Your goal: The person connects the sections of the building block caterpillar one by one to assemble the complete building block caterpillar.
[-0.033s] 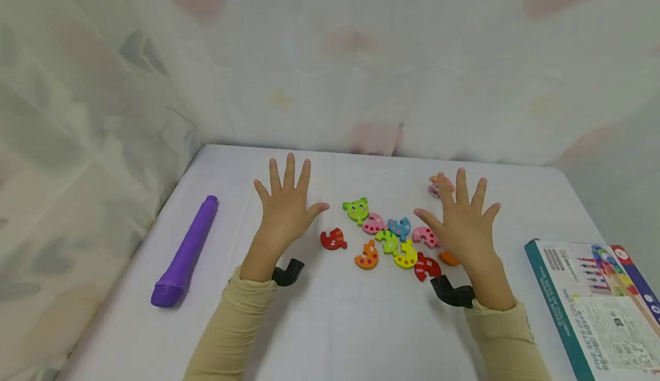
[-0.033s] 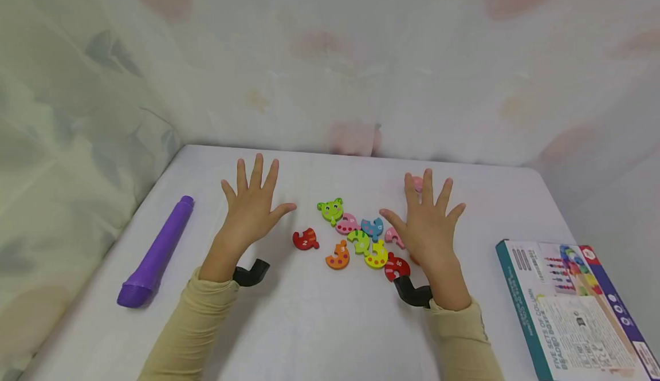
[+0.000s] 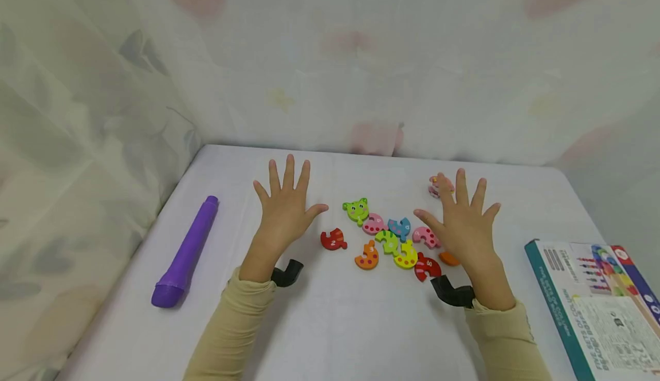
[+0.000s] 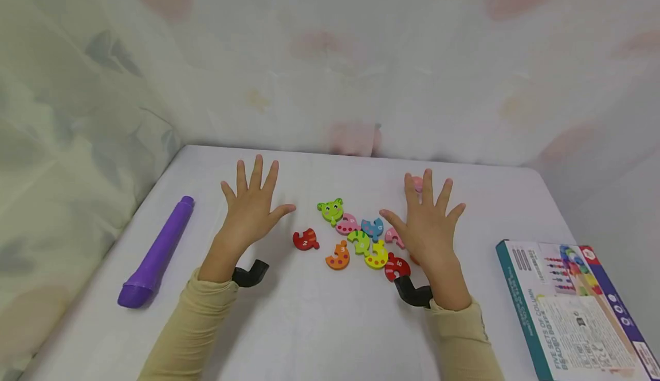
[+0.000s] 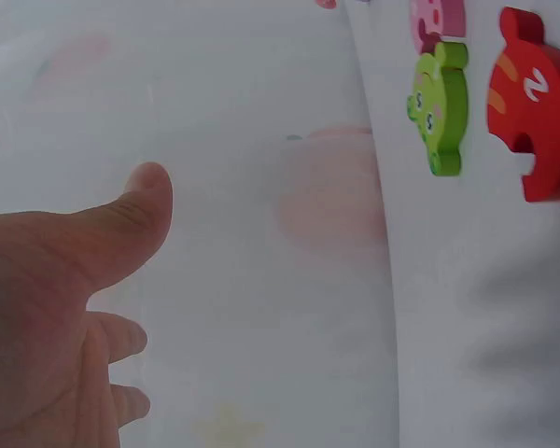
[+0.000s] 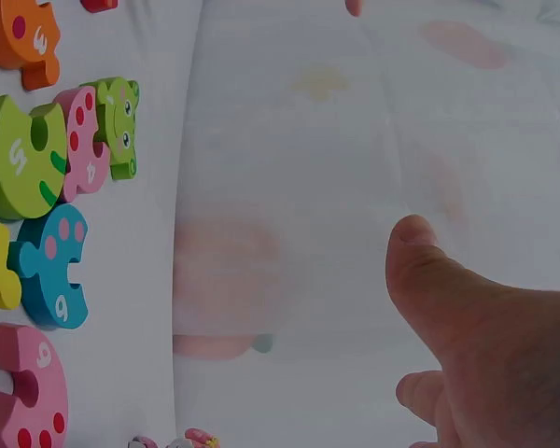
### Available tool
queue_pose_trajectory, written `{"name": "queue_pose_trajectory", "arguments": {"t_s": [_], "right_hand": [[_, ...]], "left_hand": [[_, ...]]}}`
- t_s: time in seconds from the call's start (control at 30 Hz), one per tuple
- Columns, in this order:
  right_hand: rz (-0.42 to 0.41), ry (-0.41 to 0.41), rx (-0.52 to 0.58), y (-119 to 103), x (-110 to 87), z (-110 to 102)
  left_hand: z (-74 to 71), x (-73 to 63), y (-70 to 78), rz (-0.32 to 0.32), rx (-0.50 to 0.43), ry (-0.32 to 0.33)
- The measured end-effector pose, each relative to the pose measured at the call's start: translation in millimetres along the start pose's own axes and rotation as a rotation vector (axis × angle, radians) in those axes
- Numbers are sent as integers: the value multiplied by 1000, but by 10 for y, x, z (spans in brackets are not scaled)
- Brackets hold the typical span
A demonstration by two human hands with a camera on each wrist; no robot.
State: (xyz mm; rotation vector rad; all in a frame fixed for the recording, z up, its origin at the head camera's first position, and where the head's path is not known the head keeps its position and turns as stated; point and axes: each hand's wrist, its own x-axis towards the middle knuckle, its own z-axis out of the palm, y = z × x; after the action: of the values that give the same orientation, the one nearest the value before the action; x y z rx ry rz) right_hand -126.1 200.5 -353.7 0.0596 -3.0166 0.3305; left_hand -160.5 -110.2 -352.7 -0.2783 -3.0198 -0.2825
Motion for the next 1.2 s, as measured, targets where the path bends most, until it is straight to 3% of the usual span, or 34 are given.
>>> {"name": "queue_pose_trajectory", "arguments": {"t_s": [0.5, 0.67, 0.83, 0.93, 1.2], "right_hand": [[10, -9, 11, 38, -6, -21], [-7, 23, 13, 22, 42, 10], [-49, 81, 29, -27, 49, 150], [-79, 102, 39, -60, 46, 254], [-147, 148, 69, -292, 19, 468]], "left_hand": [[-19, 39, -44, 88, -4, -38], [39, 147, -70, 167, -57, -66], [287, 355, -60, 325, -118, -169], [440, 492, -12, 388, -130, -253], [681, 768, 153, 431, -80, -430]]}}
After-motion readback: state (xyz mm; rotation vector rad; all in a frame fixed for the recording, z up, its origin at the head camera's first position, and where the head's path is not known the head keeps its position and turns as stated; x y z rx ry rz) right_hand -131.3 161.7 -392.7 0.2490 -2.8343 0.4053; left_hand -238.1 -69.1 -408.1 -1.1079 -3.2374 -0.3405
